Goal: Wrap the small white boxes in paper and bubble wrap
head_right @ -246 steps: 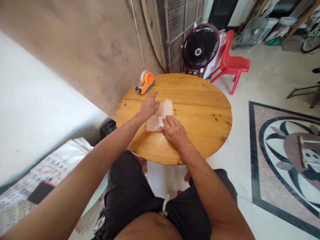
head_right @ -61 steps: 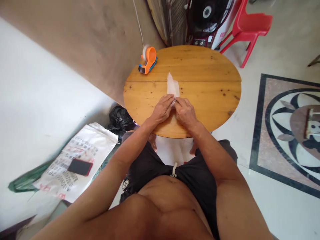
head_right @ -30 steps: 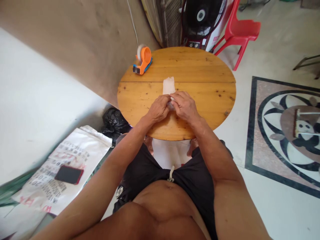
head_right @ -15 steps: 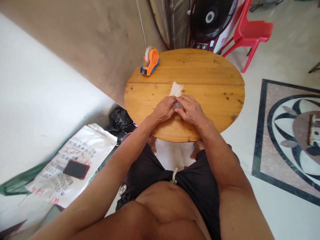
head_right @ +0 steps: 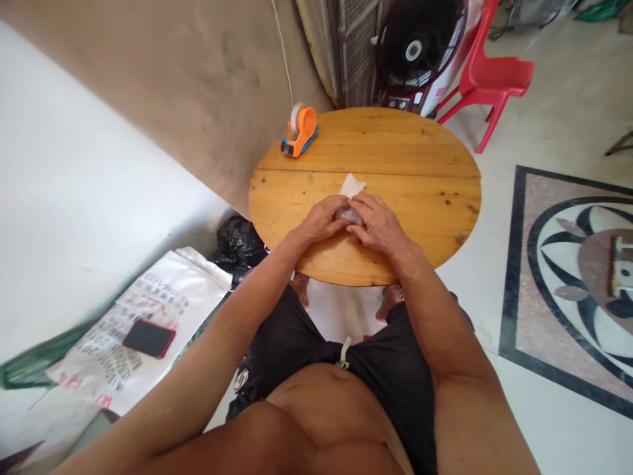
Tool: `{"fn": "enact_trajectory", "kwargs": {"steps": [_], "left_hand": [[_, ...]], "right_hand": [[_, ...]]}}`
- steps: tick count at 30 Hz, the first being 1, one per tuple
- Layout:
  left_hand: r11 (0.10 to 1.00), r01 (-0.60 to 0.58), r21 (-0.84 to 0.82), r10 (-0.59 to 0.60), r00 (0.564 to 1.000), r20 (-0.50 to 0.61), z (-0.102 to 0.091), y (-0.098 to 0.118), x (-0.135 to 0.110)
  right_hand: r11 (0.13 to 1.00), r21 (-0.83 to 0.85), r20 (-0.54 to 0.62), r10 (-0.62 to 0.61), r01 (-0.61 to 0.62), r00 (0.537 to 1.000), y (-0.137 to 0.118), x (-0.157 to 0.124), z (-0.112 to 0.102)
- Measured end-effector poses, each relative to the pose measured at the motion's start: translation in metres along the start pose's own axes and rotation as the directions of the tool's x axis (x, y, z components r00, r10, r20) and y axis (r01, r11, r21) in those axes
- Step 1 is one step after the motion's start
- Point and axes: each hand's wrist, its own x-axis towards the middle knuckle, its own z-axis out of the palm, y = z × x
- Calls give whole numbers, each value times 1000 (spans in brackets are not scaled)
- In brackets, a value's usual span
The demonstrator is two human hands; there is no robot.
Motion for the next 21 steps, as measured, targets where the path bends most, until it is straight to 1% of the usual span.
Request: {"fn": "enact_trajectory", "kwargs": {"steps": [6, 12, 18, 21], "left_hand": [[999, 26, -35, -26, 1000, 4, -2, 1, 1], [992, 28, -123, -23, 999, 43, -12, 13, 1], [966, 150, -212, -126, 984, 125, -17, 22, 1], [958, 186, -220, -157, 977, 141, -17, 21, 4]], "right_hand": [[1000, 7, -13, -9, 9, 1000, -1, 1, 5], [1000, 12, -15, 26, -25, 1000, -8, -4, 2], [997, 45, 14, 64, -64, 998, -13, -6, -7], [995, 56, -3, 83, -82, 997, -13, -6, -8]]}}
